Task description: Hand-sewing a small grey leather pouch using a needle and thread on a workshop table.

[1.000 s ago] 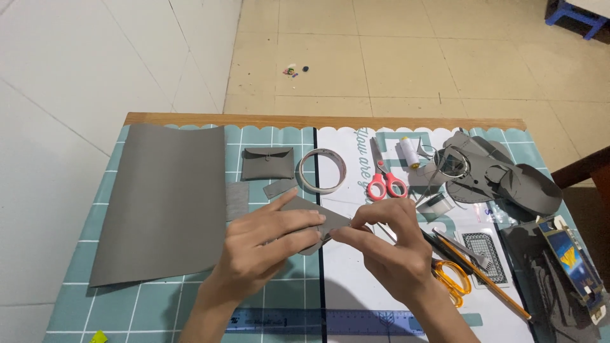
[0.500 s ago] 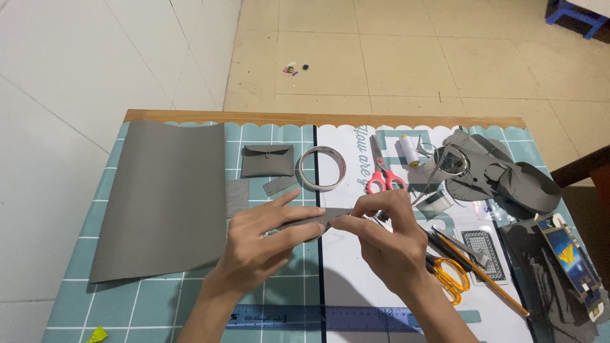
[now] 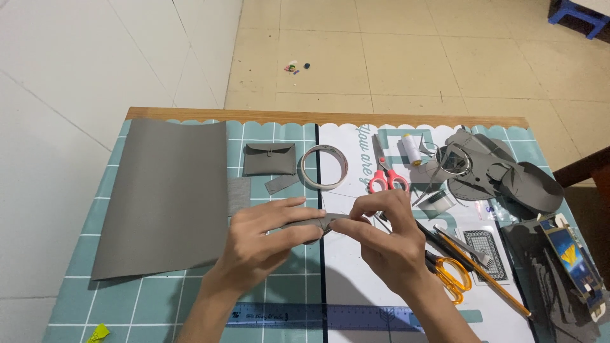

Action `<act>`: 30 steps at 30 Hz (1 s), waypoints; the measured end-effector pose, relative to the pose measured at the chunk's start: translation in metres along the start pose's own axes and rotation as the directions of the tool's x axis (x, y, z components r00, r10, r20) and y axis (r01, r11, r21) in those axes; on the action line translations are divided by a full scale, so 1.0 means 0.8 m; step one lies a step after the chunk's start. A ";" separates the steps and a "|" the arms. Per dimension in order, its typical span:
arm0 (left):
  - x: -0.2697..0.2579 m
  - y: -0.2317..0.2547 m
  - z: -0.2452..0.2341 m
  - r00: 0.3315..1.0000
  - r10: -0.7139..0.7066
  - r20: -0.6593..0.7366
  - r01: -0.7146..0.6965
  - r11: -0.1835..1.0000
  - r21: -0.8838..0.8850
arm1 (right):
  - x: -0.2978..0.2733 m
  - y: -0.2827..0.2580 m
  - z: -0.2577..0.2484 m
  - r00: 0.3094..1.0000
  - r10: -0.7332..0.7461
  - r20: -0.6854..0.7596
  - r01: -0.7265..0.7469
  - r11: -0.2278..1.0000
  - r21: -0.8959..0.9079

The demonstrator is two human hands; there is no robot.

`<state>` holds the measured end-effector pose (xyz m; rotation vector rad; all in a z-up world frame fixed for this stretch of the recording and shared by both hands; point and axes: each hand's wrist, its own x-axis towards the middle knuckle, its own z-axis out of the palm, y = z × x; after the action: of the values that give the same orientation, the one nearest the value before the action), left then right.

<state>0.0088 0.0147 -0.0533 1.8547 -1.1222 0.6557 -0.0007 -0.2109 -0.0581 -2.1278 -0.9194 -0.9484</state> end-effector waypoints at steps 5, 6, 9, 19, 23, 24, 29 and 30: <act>-0.003 -0.003 0.000 1.000 -0.022 0.022 0.022 0.999 -0.037 | 0.000 0.003 0.002 1.000 0.031 0.006 -0.031 0.999 0.010; -0.003 -0.005 0.001 0.999 -0.032 0.017 0.033 0.998 -0.056 | 0.000 0.004 0.002 0.998 0.060 0.006 -0.060 0.998 0.022; -0.003 -0.007 0.009 0.995 -0.098 -0.027 0.098 0.995 -0.016 | -0.010 0.011 0.007 0.989 0.148 0.007 -0.148 0.989 -0.001; -0.080 -0.011 0.071 0.904 -0.428 0.002 0.424 0.896 0.130 | -0.070 0.014 0.018 0.631 0.704 0.327 -0.717 0.690 -0.100; -0.101 -0.016 0.072 0.893 -0.416 0.173 0.342 0.876 0.341 | -0.074 0.014 0.012 0.342 0.844 0.414 -0.889 0.433 -0.147; -0.101 -0.015 0.072 0.877 -0.429 0.218 0.313 0.852 0.420 | -0.065 0.010 0.005 0.191 0.873 0.449 -0.953 0.274 -0.128; -0.111 -0.025 0.084 0.838 -0.474 0.271 0.273 0.793 0.544 | -0.086 0.034 0.019 0.403 0.806 0.434 -0.860 0.495 -0.122; -0.112 -0.024 0.085 0.837 -0.480 0.262 0.273 0.782 0.561 | -0.088 0.037 0.020 0.437 0.774 0.457 -0.833 0.540 -0.119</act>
<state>-0.0145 -0.0002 -0.1641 2.6756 -0.7959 0.3538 -0.0066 -0.2394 -0.1308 -2.3062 -0.0185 0.1427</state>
